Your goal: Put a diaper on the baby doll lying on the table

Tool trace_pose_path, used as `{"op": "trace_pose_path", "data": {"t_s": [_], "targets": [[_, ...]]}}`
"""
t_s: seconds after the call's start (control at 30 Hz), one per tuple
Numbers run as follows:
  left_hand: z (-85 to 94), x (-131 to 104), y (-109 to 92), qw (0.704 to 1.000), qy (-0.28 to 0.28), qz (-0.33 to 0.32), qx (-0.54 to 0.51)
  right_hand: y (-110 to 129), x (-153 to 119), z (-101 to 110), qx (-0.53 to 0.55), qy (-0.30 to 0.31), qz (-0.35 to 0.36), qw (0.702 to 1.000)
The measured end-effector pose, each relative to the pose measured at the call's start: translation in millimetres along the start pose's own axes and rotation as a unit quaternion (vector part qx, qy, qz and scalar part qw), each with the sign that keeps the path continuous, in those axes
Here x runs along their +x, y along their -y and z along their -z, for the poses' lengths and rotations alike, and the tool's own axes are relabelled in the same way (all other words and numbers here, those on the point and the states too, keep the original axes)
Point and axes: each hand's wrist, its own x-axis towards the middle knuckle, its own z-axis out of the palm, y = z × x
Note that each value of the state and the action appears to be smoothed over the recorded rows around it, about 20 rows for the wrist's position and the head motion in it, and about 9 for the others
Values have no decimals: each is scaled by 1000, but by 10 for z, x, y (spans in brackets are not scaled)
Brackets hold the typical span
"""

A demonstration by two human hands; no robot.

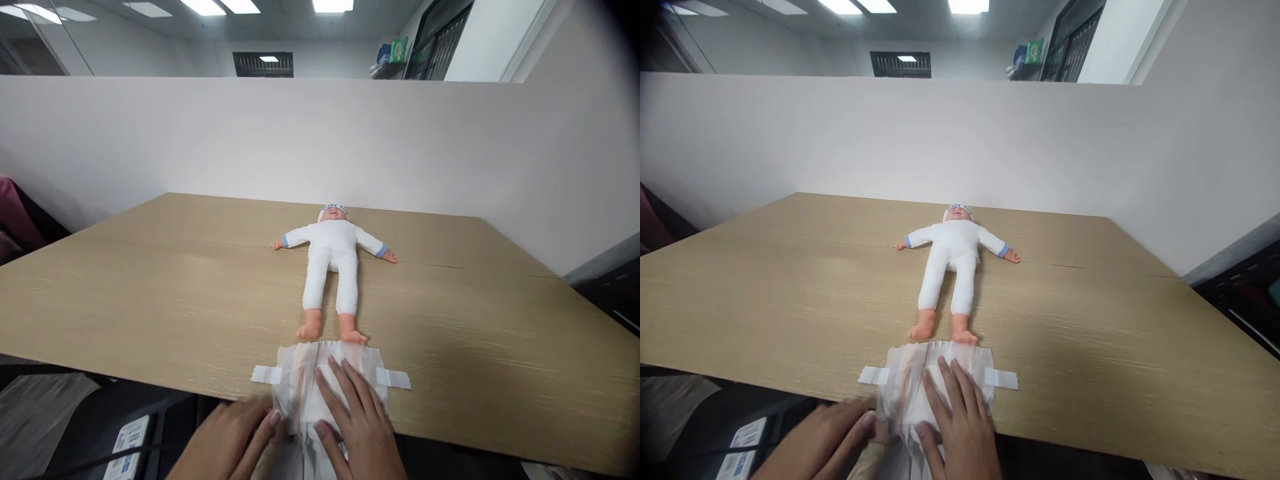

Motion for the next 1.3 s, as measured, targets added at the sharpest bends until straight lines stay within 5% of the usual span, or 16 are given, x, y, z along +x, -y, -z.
{"op": "trace_pose_path", "data": {"t_s": [0.1,0.17,0.23,0.4,0.57,0.67,0.97,1.3], "targets": [[280,455,-20,991,-60,-111,54,4,-6,35,9,15,-9,1000],[353,935,85,960,-139,-218,111,6,5,64,21,21,-16,999],[389,1430,239,934,-190,-224,204,-2,20,91,27,26,-18,999],[429,2175,348,885,-82,-329,320,-43,50,138,32,26,-24,999],[401,2364,113,778,42,-513,361,-78,86,165,44,42,-36,997],[366,2454,38,757,73,-540,361,-96,100,180,48,57,-32,997],[167,2646,-134,767,91,-592,229,-152,124,180,55,55,-18,997],[578,2648,-612,835,104,-530,107,-211,375,184,69,114,-48,990]]}}
